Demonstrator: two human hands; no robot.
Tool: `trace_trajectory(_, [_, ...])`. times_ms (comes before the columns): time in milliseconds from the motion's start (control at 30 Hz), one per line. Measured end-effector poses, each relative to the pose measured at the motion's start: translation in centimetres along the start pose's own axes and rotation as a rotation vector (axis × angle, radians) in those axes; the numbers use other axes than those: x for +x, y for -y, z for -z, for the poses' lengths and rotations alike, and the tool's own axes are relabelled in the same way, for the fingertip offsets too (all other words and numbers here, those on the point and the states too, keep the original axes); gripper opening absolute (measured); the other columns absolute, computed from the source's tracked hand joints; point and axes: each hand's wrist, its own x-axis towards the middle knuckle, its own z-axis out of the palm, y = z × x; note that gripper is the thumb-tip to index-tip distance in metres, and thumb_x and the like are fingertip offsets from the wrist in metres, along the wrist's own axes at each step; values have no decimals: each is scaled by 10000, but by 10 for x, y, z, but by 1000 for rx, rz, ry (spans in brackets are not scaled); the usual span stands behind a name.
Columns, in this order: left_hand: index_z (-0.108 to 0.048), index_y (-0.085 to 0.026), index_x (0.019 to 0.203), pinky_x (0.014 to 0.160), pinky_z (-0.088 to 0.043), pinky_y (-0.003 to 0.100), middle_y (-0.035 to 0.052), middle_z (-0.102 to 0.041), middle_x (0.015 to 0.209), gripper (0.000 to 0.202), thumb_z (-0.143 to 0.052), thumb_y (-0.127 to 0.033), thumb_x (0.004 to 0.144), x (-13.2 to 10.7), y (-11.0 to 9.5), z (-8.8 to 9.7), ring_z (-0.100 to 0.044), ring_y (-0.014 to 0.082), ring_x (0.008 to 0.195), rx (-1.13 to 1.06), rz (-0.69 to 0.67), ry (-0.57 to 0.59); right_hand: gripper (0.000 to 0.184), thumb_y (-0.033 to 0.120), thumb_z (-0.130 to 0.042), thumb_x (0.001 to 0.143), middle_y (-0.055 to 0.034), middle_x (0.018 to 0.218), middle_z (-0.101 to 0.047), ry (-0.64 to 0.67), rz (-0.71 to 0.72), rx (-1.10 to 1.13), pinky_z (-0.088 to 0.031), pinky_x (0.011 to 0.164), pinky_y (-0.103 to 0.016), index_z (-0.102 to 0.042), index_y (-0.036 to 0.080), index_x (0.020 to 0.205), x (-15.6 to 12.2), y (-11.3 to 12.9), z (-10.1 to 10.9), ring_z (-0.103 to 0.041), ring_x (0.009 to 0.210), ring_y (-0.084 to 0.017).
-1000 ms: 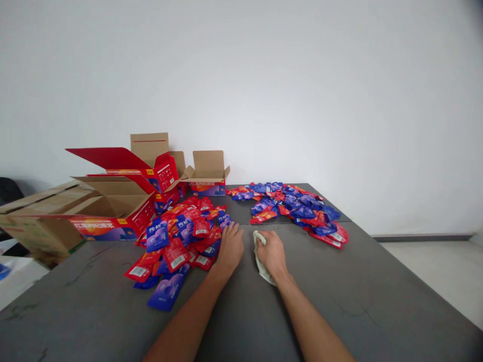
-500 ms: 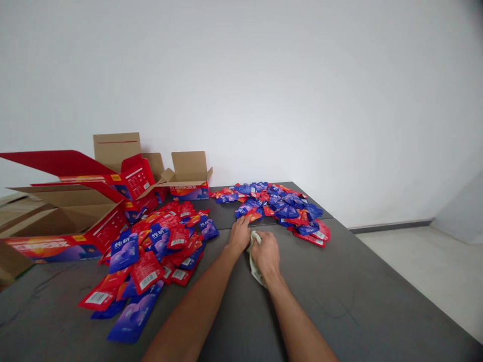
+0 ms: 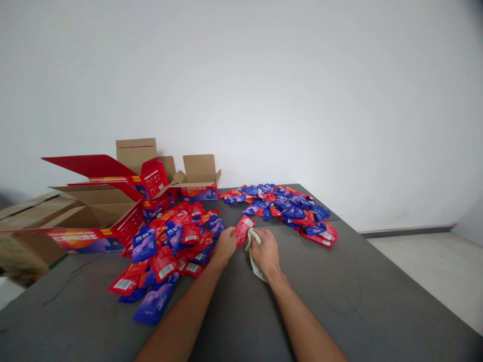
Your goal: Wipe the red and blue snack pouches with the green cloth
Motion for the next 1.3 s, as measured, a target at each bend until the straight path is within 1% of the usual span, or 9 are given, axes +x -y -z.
trace_trajectory(100, [-656,-121,1097,676,-524,290,83,-728,883,336,-465,-186,827,-25,3,19,-671,174,714,-202,25,10,282,181,-539,893,-90,1080,-670,28,73,72,-474,958,-328,-730,226,1096,-10,15,-9,-609,1023,-218])
trace_trajectory(133, [-658,-117,1094,658,-518,285,86,-726,887,343,-520,-189,787,-33,3,23,-662,168,691,-432,63,28,284,184,-540,895,-91,1096,-665,41,95,89,-479,961,-335,-726,227,1105,-13,19,-12,-607,1033,-220])
trace_trajectory(233, [-661,-148,1091,680,-514,273,72,-721,958,450,-604,-116,646,-51,-1,33,-657,155,729,-860,96,74,282,206,-571,887,-91,1137,-651,86,152,117,-487,968,-349,-715,235,1128,-21,29,-20,-603,1056,-225])
trace_trajectory(300, [-655,-160,1107,700,-513,266,68,-715,999,518,-613,-74,598,-57,-3,37,-659,159,785,-948,81,86,289,232,-621,865,-91,1157,-641,117,179,122,-487,977,-359,-706,237,1142,-25,32,-24,-599,1072,-230])
trace_trajectory(533, [-573,-194,1297,750,-503,255,88,-685,1143,726,-574,-6,596,-63,-9,47,-645,188,945,-963,-25,168,324,191,-658,823,-87,1163,-635,170,228,119,-495,966,-356,-702,245,1139,-28,36,-28,-594,1067,-226])
trace_trajectory(733, [-521,-249,1383,808,-511,289,82,-678,1166,806,-577,7,621,-73,-19,49,-642,199,984,-934,-4,358,301,215,-565,880,-99,1158,-631,10,151,73,-478,987,-387,-714,224,1141,-17,31,-17,-577,1078,-240])
trace_trajectory(800, [-522,-256,1386,828,-510,300,79,-679,1165,791,-588,-3,638,-74,-21,49,-640,202,996,-919,-20,359,315,214,-551,885,-97,1156,-633,10,153,58,-478,983,-390,-709,227,1156,-17,30,-15,-574,1071,-241])
trace_trajectory(1033, [-494,-226,1415,756,-511,254,97,-684,1184,835,-579,1,616,-68,-13,52,-645,219,1002,-906,-32,266,376,133,-560,832,-67,1112,-658,213,316,90,-490,949,-361,-714,280,1142,-29,39,-26,-586,1035,-220])
trace_trajectory(1300, [-494,-248,1426,944,-514,371,83,-643,1287,814,-556,6,655,-75,-20,44,-594,241,1167,-789,-79,356,341,211,-532,886,-97,1146,-623,-36,132,31,-470,979,-386,-698,231,1183,-15,33,-9,-562,1078,-248])
